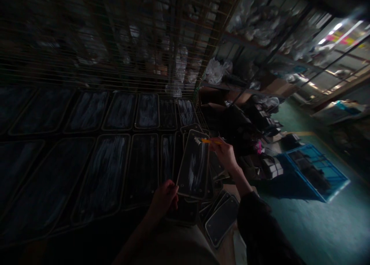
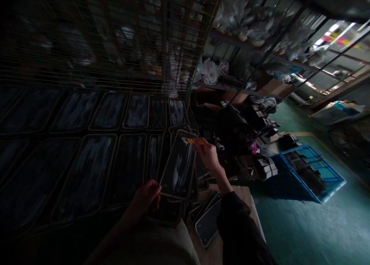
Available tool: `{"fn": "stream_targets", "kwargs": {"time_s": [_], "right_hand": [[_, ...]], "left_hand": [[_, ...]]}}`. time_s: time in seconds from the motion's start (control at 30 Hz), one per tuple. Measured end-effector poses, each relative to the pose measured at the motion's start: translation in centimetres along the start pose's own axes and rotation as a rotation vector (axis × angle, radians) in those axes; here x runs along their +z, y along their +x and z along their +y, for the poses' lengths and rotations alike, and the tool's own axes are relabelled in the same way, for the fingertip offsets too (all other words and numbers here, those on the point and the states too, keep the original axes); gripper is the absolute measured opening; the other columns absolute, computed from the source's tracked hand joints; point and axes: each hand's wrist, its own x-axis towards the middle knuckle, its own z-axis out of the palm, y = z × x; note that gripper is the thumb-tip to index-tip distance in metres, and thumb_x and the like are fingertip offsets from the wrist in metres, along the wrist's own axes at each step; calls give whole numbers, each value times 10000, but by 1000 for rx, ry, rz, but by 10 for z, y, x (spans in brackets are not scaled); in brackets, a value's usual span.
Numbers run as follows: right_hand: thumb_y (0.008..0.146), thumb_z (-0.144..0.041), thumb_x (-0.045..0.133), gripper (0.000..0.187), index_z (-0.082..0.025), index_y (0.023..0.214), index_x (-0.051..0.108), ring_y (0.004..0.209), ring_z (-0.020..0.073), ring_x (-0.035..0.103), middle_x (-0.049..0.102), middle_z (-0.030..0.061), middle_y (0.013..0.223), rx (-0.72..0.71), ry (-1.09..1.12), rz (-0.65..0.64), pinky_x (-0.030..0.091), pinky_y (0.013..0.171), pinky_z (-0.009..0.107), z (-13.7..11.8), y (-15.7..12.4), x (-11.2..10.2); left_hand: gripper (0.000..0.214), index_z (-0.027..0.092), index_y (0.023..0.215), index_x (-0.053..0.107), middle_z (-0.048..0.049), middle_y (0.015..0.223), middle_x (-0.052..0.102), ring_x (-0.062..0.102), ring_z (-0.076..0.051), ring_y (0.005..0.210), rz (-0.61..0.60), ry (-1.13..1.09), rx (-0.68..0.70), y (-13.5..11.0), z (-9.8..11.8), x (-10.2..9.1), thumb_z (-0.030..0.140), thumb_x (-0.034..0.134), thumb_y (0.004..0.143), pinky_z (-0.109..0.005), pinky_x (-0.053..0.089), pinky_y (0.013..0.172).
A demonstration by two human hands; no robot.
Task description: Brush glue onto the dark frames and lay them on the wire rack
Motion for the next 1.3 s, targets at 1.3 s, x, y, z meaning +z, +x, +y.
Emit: {"fn": "stream_targets", "kwargs": {"time_s": [1.3], "right_hand": [[955, -384, 463, 285, -205, 1117, 615, 756, 161, 695, 700, 25, 829, -68, -198, 72, 549, 705, 256, 16, 7, -4]], "left_hand": [[297, 196, 815, 466, 44, 538, 590, 563, -121, 408, -29, 12, 48, -1, -6, -3, 487, 519, 845, -209, 417, 392]]}}
